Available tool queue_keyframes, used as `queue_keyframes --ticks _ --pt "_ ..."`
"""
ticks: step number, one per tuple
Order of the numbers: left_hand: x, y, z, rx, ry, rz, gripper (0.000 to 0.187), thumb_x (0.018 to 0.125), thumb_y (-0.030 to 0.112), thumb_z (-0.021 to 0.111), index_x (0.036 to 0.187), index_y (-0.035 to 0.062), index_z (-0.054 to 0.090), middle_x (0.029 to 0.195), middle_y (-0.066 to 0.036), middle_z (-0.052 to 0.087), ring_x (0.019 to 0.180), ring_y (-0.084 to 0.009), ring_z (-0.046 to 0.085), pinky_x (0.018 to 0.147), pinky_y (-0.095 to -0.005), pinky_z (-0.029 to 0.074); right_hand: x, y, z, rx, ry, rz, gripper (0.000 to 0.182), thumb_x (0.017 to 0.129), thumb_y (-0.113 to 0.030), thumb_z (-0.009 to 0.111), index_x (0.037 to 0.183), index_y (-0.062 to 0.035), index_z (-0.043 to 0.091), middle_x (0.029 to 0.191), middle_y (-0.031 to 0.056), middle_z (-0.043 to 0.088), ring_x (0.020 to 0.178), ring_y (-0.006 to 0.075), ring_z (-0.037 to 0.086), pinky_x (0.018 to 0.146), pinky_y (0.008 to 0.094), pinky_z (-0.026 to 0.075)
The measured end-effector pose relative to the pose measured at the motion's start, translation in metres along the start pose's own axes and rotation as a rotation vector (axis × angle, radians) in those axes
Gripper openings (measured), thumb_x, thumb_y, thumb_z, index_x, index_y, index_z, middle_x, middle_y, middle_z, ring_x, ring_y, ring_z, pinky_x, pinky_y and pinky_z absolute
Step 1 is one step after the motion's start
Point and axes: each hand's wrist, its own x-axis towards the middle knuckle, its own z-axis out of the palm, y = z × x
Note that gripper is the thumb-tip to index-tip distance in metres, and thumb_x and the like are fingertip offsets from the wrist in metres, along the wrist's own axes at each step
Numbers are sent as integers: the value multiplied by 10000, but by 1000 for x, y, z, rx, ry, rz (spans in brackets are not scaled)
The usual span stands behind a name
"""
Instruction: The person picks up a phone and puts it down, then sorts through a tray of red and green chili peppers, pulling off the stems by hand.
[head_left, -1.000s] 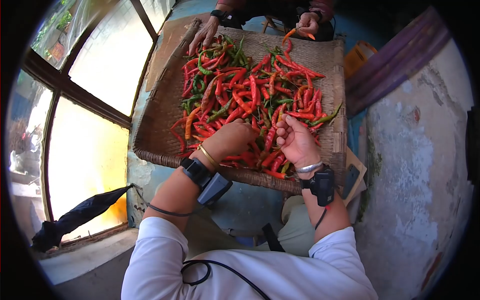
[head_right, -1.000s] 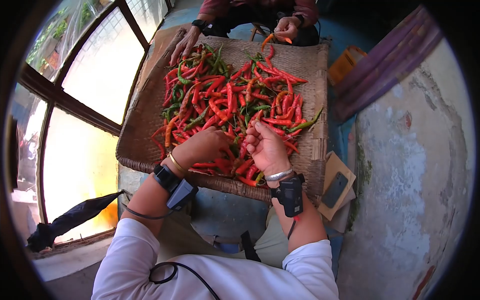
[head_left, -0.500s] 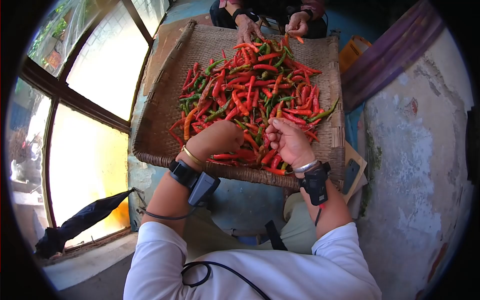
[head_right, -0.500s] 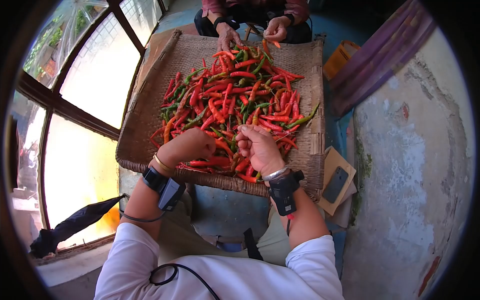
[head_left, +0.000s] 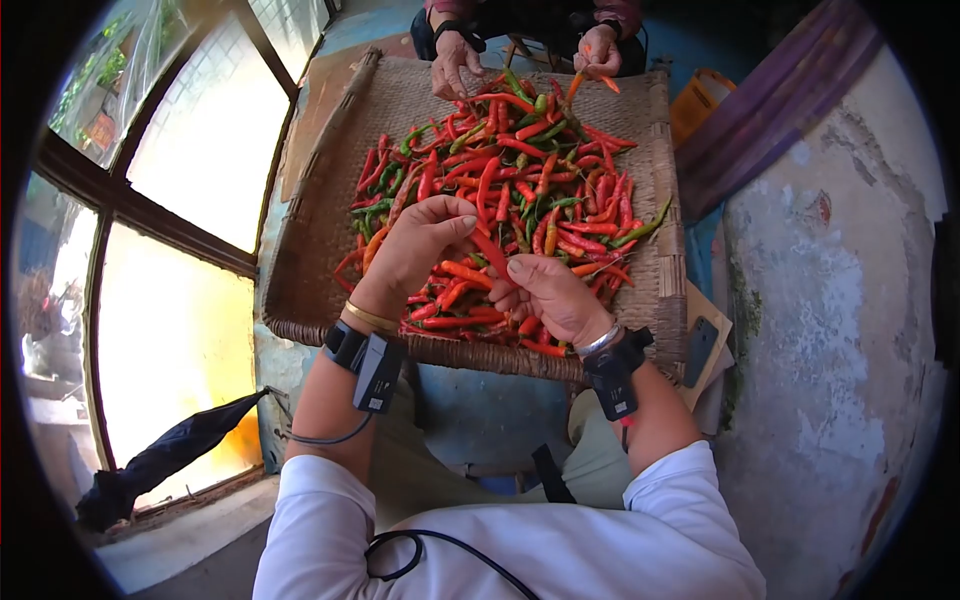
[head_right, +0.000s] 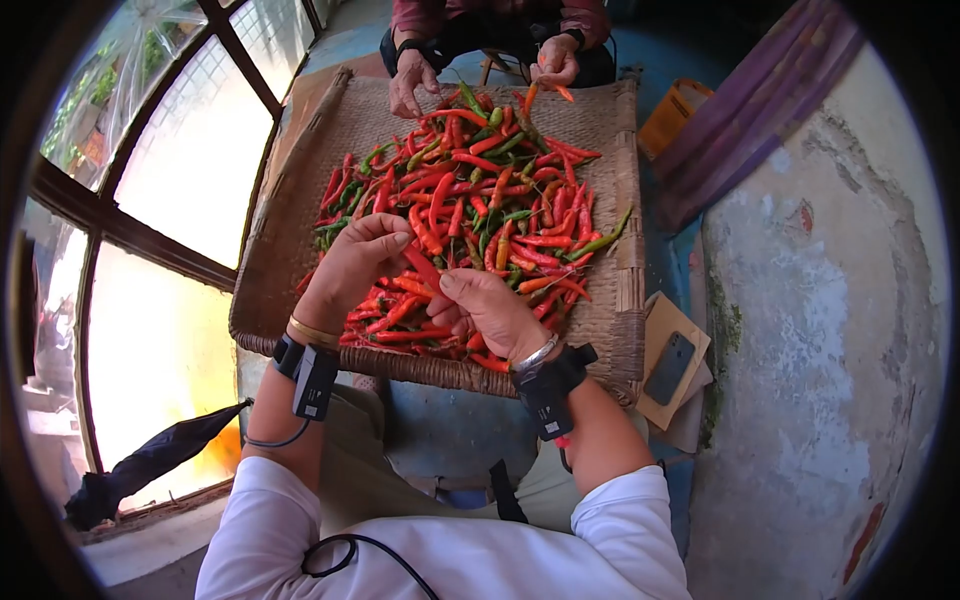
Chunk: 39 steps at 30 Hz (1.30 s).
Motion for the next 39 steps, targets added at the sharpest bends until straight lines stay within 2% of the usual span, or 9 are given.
queue_keyframes --ticks 4,6,19,24,29,32,35,37,39 --pt "0 -16 18 -270 176 -39 203 804 101 559 996 45 524 733 18 555 605 -65 538 567 -209 474 -1 0 3 45 73 -32 218 854 -278 490 849 -67 545 669 7 555 523 62 504 476 176 406" --pt "-1 -29 23 -329 -29 -155 231 797 119 576 1013 55 527 731 21 556 613 -65 541 533 -192 452 -1 -1 -2 44 82 -28 218 856 -275 484 844 -66 544 667 7 553 533 59 508 476 175 405" --pt "-5 -22 31 -102 67 -134 234 862 278 482 773 87 585 599 44 510 526 -37 455 487 -167 371 -8 -8 -2 -103 -7 110 182 844 -247 504 805 -70 525 598 4 553 438 33 489 355 147 335" --pt "-5 -24 29 -47 78 -99 235 856 285 493 890 71 582 685 32 539 579 -38 484 511 -169 390 -5 -22 -17 -143 -9 149 130 829 -193 525 777 -75 510 595 5 561 434 32 490 362 149 339" --pt "-4 -26 20 -79 117 -70 260 843 271 522 993 61 549 763 18 547 618 -42 497 540 -174 401 2 -59 -49 202 196 -343 465 822 -188 545 1200 -11 339 954 95 542 822 148 557 627 249 456" --pt "-1 -33 15 -60 106 -80 225 856 201 502 1019 56 558 751 29 552 643 -47 511 537 -173 409 7 -52 -65 189 313 -316 377 826 -180 533 1138 -14 402 948 83 543 815 157 565 615 263 469" --pt "1 -36 20 173 11 -19 222 846 189 518 1001 37 560 755 24 552 648 -47 511 556 -176 413 4 -45 -57 140 211 -200 348 828 -180 526 1115 -13 420 936 78 541 779 157 576 578 256 474" --pt "0 -29 27 675 -134 -53 331 810 183 550 1052 -40 506 861 -97 596 734 -164 564 660 -278 462 3 -39 -47 96 184 -128 353 829 -182 523 1121 -13 418 920 72 538 755 154 580 558 251 475" --pt "6 -45 27 753 -137 72 343 798 178 550 1050 -50 502 879 -136 593 772 -205 570 687 -298 458 7 -29 -39 26 134 -15 385 830 -193 518 1148 -12 399 901 64 525 715 149 585 523 241 480"
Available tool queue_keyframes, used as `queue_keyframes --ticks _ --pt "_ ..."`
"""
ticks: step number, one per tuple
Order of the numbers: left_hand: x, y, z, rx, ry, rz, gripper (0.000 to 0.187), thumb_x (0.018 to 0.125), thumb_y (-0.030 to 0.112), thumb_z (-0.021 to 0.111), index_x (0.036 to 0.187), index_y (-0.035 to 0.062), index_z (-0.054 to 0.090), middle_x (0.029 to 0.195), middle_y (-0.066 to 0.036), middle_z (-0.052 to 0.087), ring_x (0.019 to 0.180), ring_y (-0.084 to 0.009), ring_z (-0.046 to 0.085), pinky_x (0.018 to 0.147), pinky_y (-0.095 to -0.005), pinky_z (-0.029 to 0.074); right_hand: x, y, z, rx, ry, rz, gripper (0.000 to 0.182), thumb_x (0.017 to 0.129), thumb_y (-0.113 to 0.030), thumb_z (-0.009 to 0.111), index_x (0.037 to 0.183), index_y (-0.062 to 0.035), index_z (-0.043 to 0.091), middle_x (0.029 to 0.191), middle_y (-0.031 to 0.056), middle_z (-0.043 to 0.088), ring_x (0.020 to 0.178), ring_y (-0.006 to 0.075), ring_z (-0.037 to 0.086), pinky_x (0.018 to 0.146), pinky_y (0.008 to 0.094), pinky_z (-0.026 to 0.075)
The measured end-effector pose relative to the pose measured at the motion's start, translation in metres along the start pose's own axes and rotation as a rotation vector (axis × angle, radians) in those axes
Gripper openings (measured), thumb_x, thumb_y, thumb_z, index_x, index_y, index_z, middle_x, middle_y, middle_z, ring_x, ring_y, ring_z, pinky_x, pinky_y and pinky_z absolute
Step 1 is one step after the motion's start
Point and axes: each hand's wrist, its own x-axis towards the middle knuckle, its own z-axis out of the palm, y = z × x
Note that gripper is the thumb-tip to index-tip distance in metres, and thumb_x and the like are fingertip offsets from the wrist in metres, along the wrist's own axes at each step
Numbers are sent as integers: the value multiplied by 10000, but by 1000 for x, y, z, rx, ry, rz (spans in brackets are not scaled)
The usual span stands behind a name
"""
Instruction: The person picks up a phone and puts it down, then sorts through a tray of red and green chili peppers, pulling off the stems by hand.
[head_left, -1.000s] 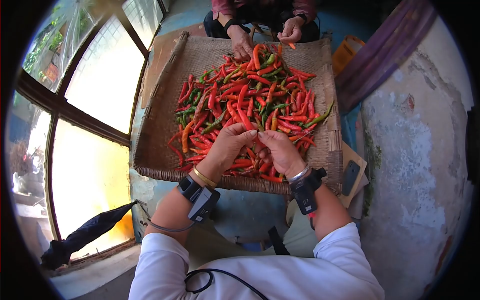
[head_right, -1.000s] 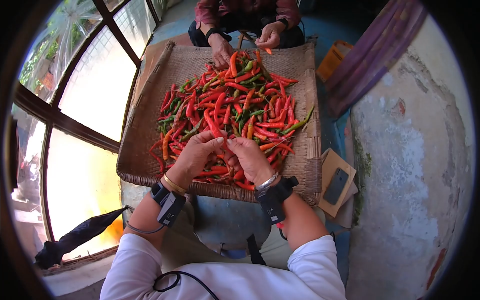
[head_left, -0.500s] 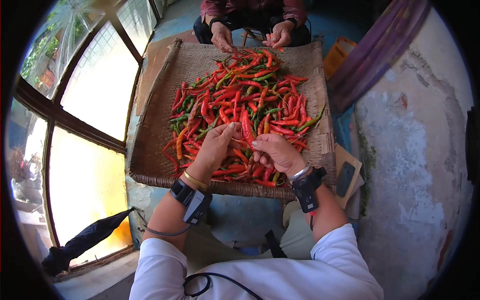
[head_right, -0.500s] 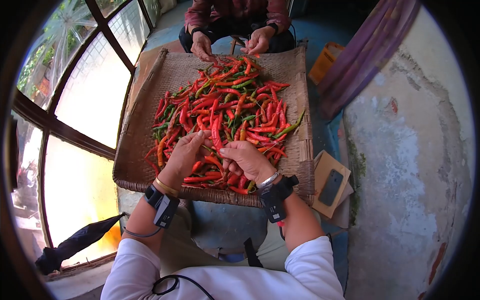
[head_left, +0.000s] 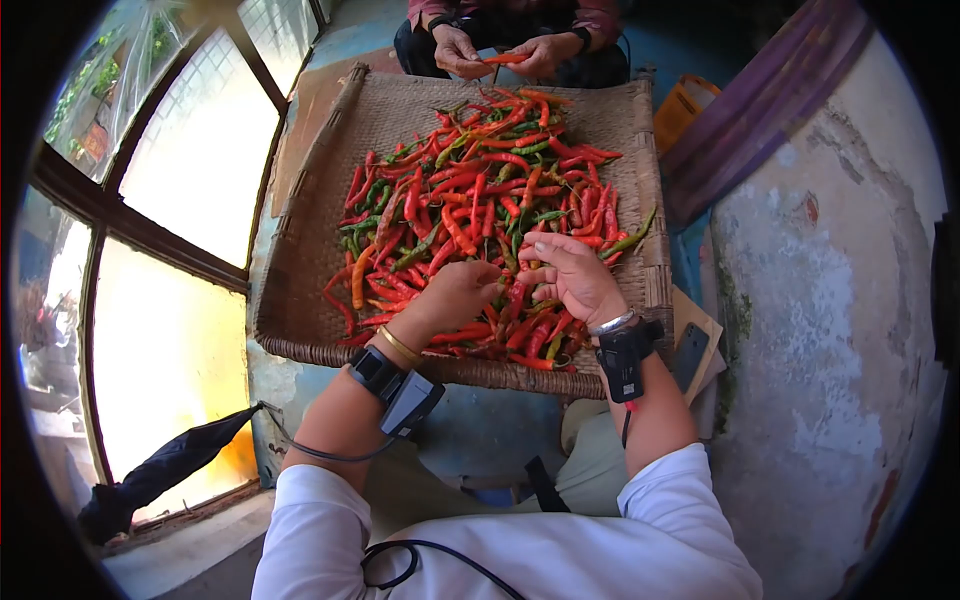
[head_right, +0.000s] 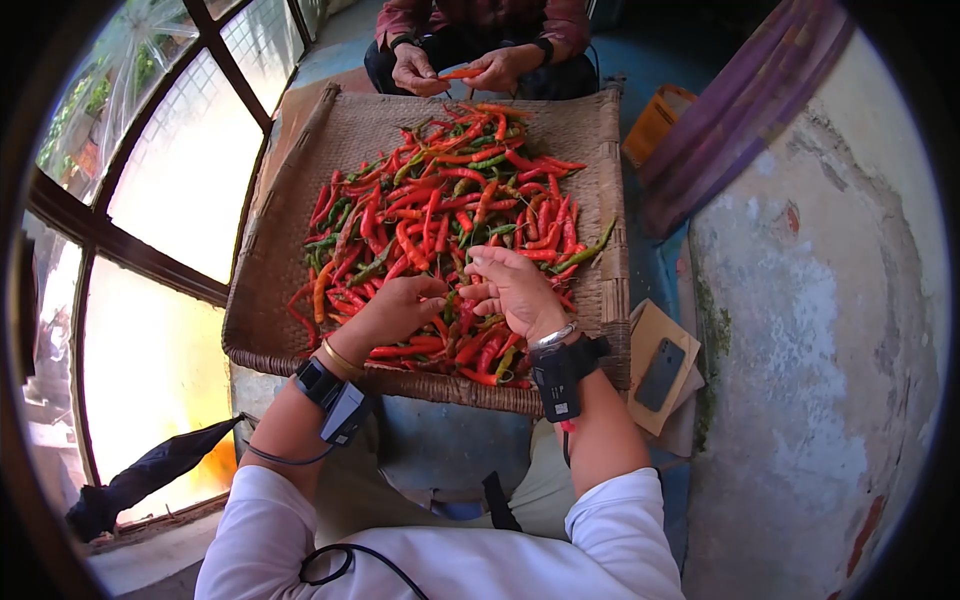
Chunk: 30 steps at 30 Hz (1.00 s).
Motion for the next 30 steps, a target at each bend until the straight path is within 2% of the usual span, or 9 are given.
queue_keyframes --ticks 1,5,7,11,14,16,19,26,30 --pt "3 -6 4 91 35 114 355 787 174 549 1049 -60 498 897 -175 590 810 -246 575 714 -318 453 1 4 3 0 0 1 385 830 -193 518 1148 -12 399 901 64 525 715 149 585 523 241 480" --pt "10 -11 11 116 28 102 341 777 173 537 1051 -28 513 901 -194 585 826 -287 572 726 -334 445 4 11 -1 -48 36 45 424 819 -199 529 1168 -13 375 929 72 506 704 140 584 511 241 482" --pt "11 -4 8 133 -217 2 271 795 124 520 1036 -2 533 932 -174 582 841 -252 575 716 -331 446 5 12 -5 -74 50 96 343 821 -189 531 1108 -27 436 959 73 529 739 154 590 539 254 485" --pt "16 -15 13 217 -248 166 251 792 120 522 1020 15 548 870 -145 596 797 -199 578 689 -300 450 5 12 -6 -73 67 91 310 827 -210 523 1080 -43 461 922 50 546 733 141 590 536 251 482" --pt "12 9 2 37 -211 -77 217 800 96 516 994 11 565 805 -79 606 748 -120 561 667 -257 447 5 12 -8 -53 72 76 289 829 -225 522 1056 -51 481 884 33 559 710 126 588 524 235 469" --pt "10 15 -4 -393 -100 -227 175 807 51 508 959 15 587 779 -14 595 715 -60 530 652 -223 442 4 11 -3 -84 102 75 264 817 -244 538 1006 -65 501 837 0 531 683 88 561 485 206 442" --pt "15 0 -2 -546 -12 -63 163 805 22 516 947 20 596 760 13 588 697 -55 528 647 -205 441 -2 6 11 -120 69 52 237 813 -242 544 975 -70 522 828 -11 547 664 64 540 475 187 413" --pt "7 8 -1 -475 -81 -11 147 790 30 558 935 18 577 826 7 586 725 -49 525 661 -182 436 0 11 17 -186 57 -65 157 808 -217 555 872 -75 570 746 -12 566 606 36 498 455 164 365" --pt "6 5 12 -766 -63 92 131 794 28 555 923 26 535 787 -7 568 711 -58 534 648 -190 444 1 13 12 -42 73 -113 118 799 -188 568 818 -71 563 659 -23 546 537 31 481 423 160 341"
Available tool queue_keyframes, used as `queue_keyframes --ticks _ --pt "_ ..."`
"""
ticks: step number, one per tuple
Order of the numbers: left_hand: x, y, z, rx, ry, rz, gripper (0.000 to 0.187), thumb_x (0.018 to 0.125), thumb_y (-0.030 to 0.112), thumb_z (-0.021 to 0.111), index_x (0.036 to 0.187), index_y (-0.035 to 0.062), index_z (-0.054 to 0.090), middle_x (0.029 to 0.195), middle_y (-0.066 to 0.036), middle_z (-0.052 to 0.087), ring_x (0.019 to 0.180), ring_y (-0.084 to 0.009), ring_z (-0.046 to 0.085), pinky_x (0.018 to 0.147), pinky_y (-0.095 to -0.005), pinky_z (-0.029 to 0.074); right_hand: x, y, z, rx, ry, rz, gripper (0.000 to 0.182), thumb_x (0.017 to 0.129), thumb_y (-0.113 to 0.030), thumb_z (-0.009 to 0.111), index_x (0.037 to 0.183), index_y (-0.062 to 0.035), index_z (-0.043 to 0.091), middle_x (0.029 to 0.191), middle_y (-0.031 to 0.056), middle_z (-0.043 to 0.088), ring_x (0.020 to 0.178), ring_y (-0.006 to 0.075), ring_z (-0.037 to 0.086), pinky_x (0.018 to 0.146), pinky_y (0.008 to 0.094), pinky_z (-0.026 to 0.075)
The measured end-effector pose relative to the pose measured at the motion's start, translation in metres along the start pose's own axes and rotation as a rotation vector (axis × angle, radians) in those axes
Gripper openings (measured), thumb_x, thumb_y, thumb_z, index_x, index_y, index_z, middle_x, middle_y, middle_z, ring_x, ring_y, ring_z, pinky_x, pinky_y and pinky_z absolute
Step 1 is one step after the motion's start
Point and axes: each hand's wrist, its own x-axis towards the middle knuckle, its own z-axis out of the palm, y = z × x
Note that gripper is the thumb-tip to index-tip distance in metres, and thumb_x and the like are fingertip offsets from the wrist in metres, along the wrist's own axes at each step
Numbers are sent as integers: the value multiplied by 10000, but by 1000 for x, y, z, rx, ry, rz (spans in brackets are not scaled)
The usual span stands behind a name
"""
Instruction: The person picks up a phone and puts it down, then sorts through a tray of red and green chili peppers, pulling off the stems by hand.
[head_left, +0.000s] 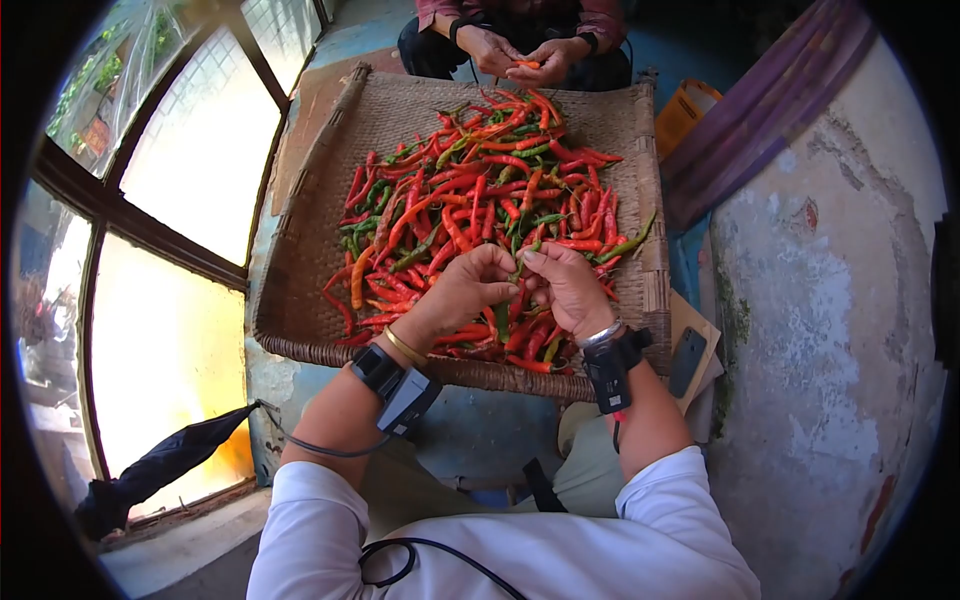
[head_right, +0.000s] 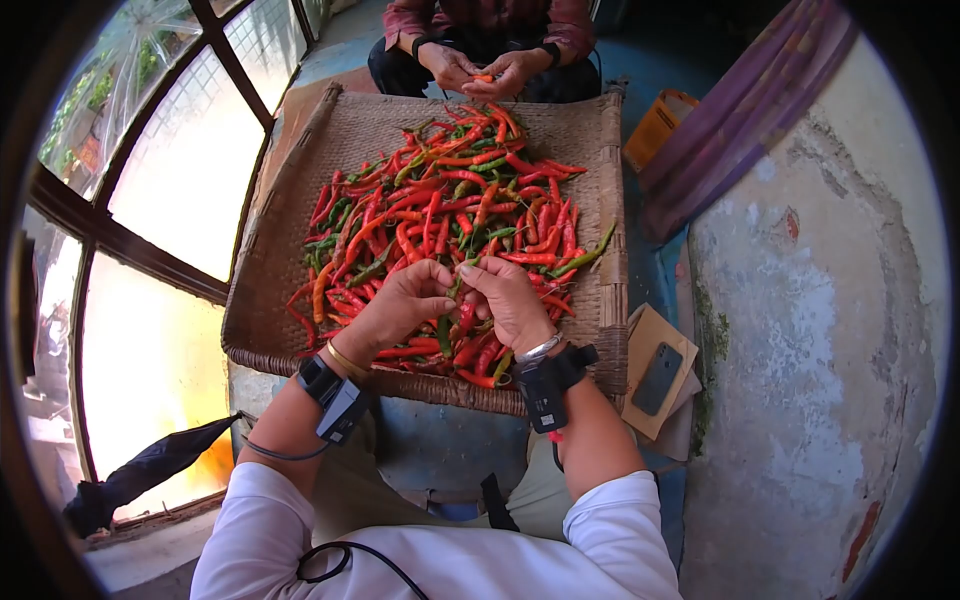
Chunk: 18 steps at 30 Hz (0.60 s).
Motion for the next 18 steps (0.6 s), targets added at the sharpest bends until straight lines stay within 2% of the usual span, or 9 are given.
queue_keyframes --ticks 2,4,5,8,12,15,17,18 --pt "-3 5 4 -43 49 -21 134 797 29 552 927 26 519 765 -12 562 705 -62 537 641 -191 446 0 -2 -1 59 4 5 110 797 -181 572 801 -73 557 641 -24 539 512 31 474 411 161 333" --pt "-6 13 7 -108 -30 -169 154 806 48 546 954 18 514 754 -25 571 699 -65 546 612 -180 443 -1 -8 -2 171 47 -15 117 805 -195 563 779 -82 547 622 -24 526 477 42 456 399 170 333" --pt "-7 15 6 -108 -29 -169 154 806 48 546 954 18 514 754 -25 571 699 -65 546 612 -180 443 -2 -10 -3 171 48 -15 117 805 -195 563 779 -82 547 622 -24 526 477 42 456 399 170 333" --pt "-9 16 0 -7 -92 -236 152 818 71 536 957 13 519 749 -24 585 675 -67 555 578 -175 441 -2 -12 -13 247 93 25 138 816 -225 551 798 -88 542 614 -5 517 470 56 438 407 177 339" --pt "-7 17 -3 115 -3 -280 170 820 106 543 957 8 527 739 -15 584 624 -65 544 525 -181 439 0 -18 -20 239 100 21 157 815 -237 557 811 -80 545 628 9 523 491 63 459 413 187 353" --pt "-8 20 -4 145 34 -296 183 813 129 558 942 1 538 736 -7 575 607 -64 528 521 -197 443 0 -28 -27 296 110 -82 161 820 -233 552 835 -73 547 675 31 557 531 86 500 439 213 393" --pt "-8 19 -5 157 44 -306 185 813 136 559 938 1 542 738 -6 574 610 -61 526 519 -195 443 1 -38 -33 467 47 -286 154 830 -216 537 847 -65 555 720 48 587 616 123 554 515 245 447" --pt "-7 18 -7 218 59 -285 198 812 140 561 949 -1 543 742 -9 576 630 -63 536 523 -197 445 4 -41 -35 572 -23 -376 192 840 -203 516 968 -59 515 857 87 589 740 166 577 615 291 477"
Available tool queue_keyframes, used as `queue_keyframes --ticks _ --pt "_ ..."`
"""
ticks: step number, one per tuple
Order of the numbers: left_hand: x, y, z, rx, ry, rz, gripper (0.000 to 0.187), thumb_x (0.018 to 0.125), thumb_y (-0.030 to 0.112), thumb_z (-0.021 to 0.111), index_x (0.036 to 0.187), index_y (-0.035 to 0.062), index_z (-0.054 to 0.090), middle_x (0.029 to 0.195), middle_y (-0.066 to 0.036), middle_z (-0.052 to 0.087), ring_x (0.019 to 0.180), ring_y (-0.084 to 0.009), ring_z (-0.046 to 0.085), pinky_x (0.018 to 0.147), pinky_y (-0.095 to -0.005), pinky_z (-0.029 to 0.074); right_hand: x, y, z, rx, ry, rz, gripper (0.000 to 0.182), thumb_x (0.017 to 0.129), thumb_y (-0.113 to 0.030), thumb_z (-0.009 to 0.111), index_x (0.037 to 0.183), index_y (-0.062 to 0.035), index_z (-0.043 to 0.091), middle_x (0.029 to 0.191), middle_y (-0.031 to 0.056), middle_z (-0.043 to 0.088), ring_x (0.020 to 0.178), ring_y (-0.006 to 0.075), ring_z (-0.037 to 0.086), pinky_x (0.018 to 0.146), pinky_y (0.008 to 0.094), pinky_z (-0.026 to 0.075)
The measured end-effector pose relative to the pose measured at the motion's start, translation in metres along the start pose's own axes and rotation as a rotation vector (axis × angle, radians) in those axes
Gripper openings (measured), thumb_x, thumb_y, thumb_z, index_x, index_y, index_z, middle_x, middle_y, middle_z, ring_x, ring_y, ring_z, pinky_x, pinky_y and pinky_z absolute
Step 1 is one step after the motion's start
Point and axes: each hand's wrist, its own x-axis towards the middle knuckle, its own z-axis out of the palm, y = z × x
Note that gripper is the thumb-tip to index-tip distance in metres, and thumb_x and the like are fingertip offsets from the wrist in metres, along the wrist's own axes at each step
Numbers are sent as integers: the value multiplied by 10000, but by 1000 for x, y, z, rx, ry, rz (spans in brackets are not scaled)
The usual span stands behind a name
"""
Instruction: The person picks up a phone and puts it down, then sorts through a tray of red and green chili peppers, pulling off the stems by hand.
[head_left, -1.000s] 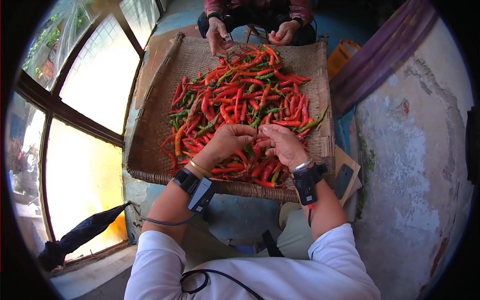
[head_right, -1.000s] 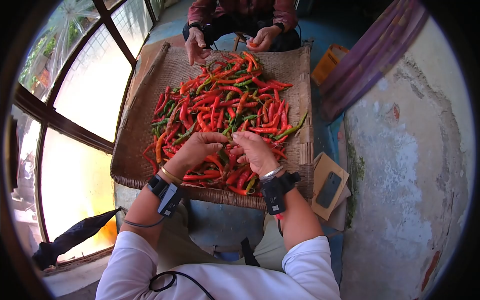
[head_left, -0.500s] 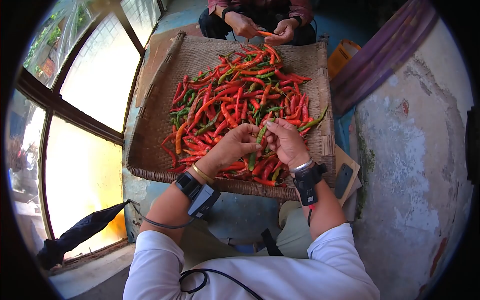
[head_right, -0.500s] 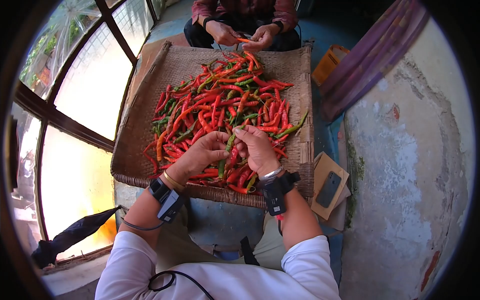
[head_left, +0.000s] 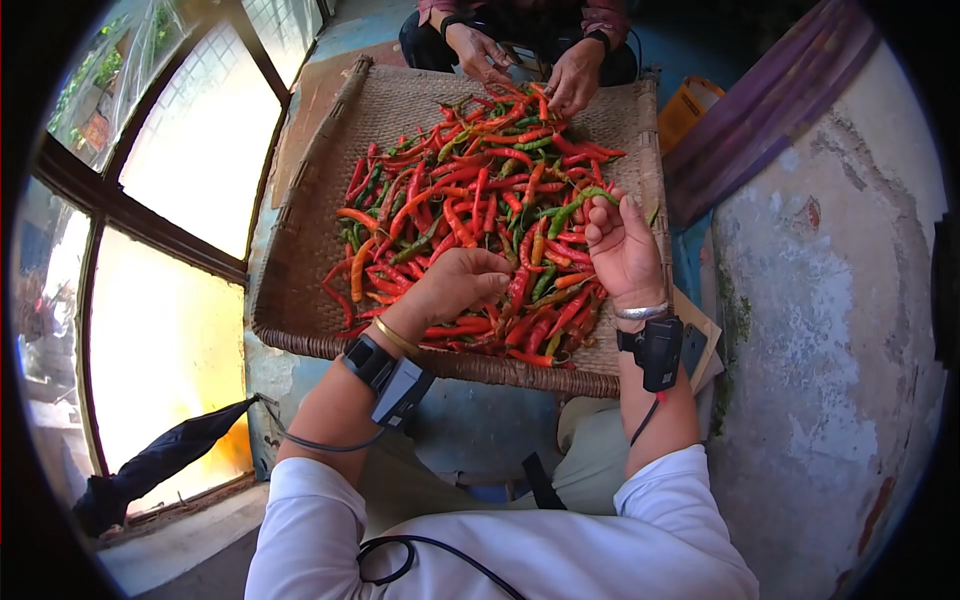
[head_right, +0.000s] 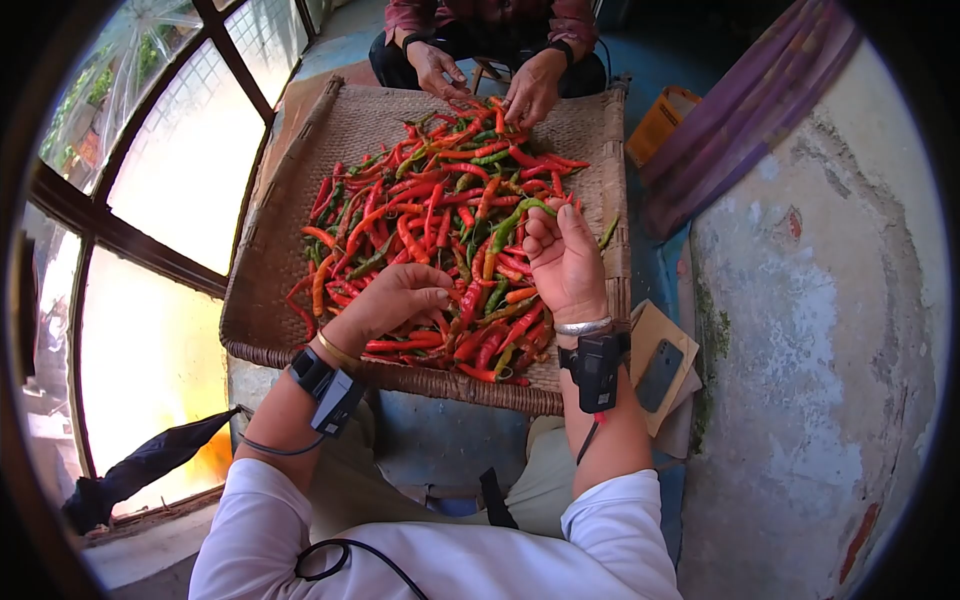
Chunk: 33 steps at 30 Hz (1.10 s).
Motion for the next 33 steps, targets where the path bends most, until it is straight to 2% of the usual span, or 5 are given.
queue_keyframes --ticks 5,7,11,19,33 --pt "4 -6 -3 201 31 -14 237 800 159 571 969 -6 552 758 -49 596 691 -115 572 570 -240 460 1 3 -6 -2 135 6 383 845 -177 498 1172 -59 336 1039 127 509 875 215 557 693 342 481" --pt "10 -19 -4 481 -21 248 251 786 170 580 963 -6 558 785 -92 609 730 -177 587 624 -288 462 -6 7 -10 -250 149 236 372 843 -182 502 1157 -44 358 1004 123 524 860 212 563 692 339 480" --pt "12 -23 2 586 -70 264 249 773 182 572 954 10 568 801 -128 604 745 -222 587 661 -313 456 -12 16 -4 -330 2 417 308 840 -191 505 1096 -32 443 913 86 567 810 173 578 636 287 483" --pt "18 -22 20 911 -306 163 322 760 192 558 1040 34 532 915 -165 559 855 -305 537 752 -372 424 -20 32 -12 -500 232 495 264 813 -253 526 1013 -83 530 901 51 587 803 160 572 588 267 438" --pt "20 -23 21 355 -303 -50 209 792 109 539 973 6 564 656 -60 558 538 -118 543 508 -246 441 -23 46 -16 -595 293 591 292 762 -293 590 970 -104 507 890 44 509 696 145 571 490 242 393"
